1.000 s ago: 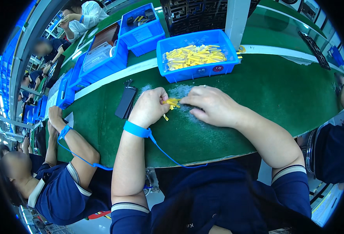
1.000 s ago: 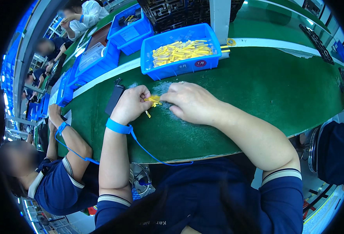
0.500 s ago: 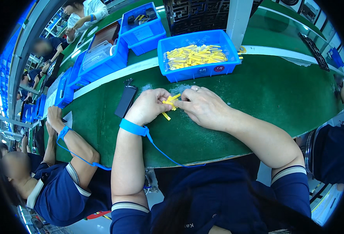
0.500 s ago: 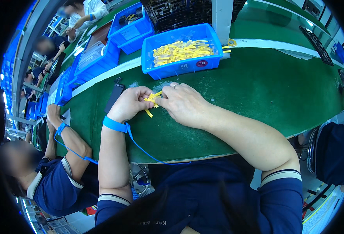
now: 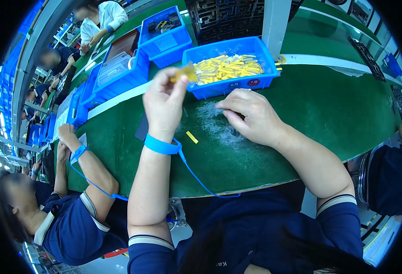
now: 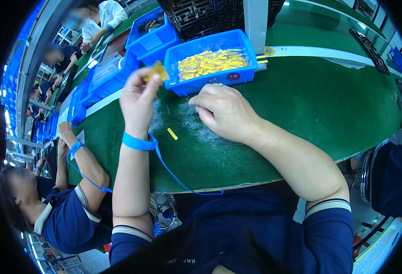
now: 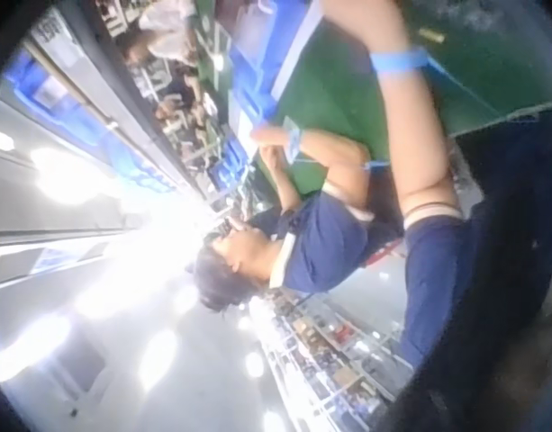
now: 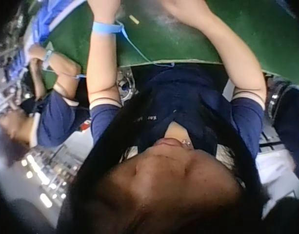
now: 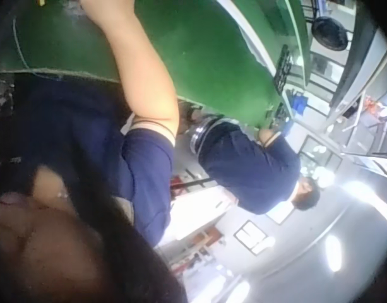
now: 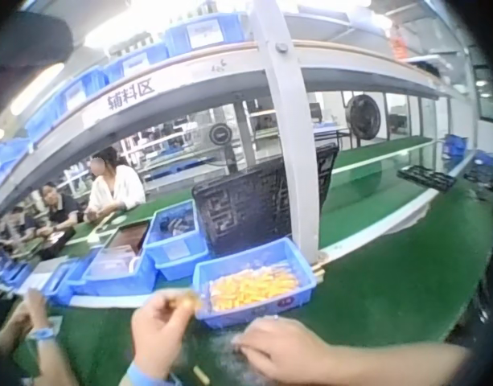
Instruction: Applying yellow tape strips to the edge of black electronic components (likely batteries) on an assembly line.
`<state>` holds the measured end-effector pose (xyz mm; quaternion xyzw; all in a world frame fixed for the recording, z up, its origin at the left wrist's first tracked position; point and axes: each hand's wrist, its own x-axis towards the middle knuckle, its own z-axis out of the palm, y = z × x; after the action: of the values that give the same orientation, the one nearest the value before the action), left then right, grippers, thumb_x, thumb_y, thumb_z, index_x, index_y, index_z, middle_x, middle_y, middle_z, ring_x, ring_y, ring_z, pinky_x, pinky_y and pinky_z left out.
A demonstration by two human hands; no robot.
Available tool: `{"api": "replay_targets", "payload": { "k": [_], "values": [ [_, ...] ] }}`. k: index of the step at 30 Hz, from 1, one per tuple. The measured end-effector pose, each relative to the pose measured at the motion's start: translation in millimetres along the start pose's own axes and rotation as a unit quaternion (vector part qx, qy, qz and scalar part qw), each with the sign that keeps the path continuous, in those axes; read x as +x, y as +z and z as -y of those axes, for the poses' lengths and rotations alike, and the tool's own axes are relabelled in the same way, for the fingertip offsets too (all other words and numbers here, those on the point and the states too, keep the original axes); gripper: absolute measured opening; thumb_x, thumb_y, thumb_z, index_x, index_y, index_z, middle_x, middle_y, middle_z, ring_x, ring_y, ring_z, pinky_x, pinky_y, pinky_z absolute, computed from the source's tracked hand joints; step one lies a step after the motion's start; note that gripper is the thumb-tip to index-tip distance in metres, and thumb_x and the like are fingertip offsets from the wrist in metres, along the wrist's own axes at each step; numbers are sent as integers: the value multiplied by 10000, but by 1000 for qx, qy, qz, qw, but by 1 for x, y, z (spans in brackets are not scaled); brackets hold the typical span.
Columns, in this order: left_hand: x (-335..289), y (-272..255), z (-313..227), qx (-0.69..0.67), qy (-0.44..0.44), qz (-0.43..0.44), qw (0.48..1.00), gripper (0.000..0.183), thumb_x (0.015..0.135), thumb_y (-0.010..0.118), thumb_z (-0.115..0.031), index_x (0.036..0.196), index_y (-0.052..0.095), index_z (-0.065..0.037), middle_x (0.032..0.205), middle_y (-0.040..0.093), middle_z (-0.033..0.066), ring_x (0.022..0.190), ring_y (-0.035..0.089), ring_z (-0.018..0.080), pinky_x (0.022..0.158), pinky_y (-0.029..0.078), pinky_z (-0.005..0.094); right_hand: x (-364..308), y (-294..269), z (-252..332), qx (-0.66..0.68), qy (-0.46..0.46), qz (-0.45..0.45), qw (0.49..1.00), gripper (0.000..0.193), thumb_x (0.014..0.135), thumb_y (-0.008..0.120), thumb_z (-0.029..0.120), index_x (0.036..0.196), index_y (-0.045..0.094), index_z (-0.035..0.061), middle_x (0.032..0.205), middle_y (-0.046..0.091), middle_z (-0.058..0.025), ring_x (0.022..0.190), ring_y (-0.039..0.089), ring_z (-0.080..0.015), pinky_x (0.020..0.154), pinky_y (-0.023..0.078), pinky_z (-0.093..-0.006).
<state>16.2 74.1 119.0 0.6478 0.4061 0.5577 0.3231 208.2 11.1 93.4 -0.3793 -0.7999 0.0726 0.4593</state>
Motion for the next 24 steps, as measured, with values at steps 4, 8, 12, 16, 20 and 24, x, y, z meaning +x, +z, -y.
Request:
{"api": "replay_targets", "payload": {
  "k": [4, 8, 12, 16, 20, 24],
  "values": [
    [22, 6, -5, 323, 258, 23, 910, 209, 798, 665, -46, 1006, 667, -71, 956, 659, 87, 857, 636, 196, 710, 495, 268, -2, 1, 0, -5, -8, 22, 1000, 101, 732, 638, 35, 828, 663, 20, 790, 595, -101, 759, 601, -283, 700, 492, -394],
    [14, 9, 13, 373, 245, 38, 894, 254, 749, 704, -62, 1000, 661, -69, 1052, 621, 101, 884, 612, 197, 667, 493, 300, -2, 0, 3, -1, -2, 33, 999, 99, 734, 639, 44, 828, 664, 23, 793, 596, -103, 764, 601, -286, 703, 491, -397],
    [4, -14, 2, 317, 144, 50, 936, 185, 728, 698, -40, 903, 639, -45, 886, 624, 83, 775, 607, 173, 629, 479, 296, -5, 1, 2, 2, 2, 51, 999, 104, 737, 638, 53, 834, 666, 26, 795, 597, -107, 774, 602, -292, 700, 494, -400],
    [-16, -36, -7, 312, 61, 334, 887, 215, 660, 725, -20, 848, 620, -28, 807, 578, 96, 753, 599, 232, 677, 491, 333, -5, 2, 0, 7, 5, 67, 998, 107, 740, 639, 63, 837, 666, 26, 798, 601, -109, 782, 605, -295, 697, 499, -404],
    [-32, -40, -5, 326, 50, 366, 870, 201, 660, 737, -31, 818, 613, -25, 784, 548, 100, 814, 594, 246, 725, 489, 338, -6, 3, 1, 16, 10, 73, 997, 103, 746, 637, 68, 834, 666, 23, 799, 604, -111, 784, 607, -296, 701, 502, -406],
    [-30, -40, -5, 377, 30, 407, 831, 143, 685, 712, -25, 775, 600, -18, 776, 560, 104, 765, 603, 257, 673, 486, 349, -5, 2, 3, 17, 17, 82, 996, 99, 752, 637, 74, 832, 668, 23, 801, 606, -111, 785, 608, -296, 705, 504, -406]
  ]
}}
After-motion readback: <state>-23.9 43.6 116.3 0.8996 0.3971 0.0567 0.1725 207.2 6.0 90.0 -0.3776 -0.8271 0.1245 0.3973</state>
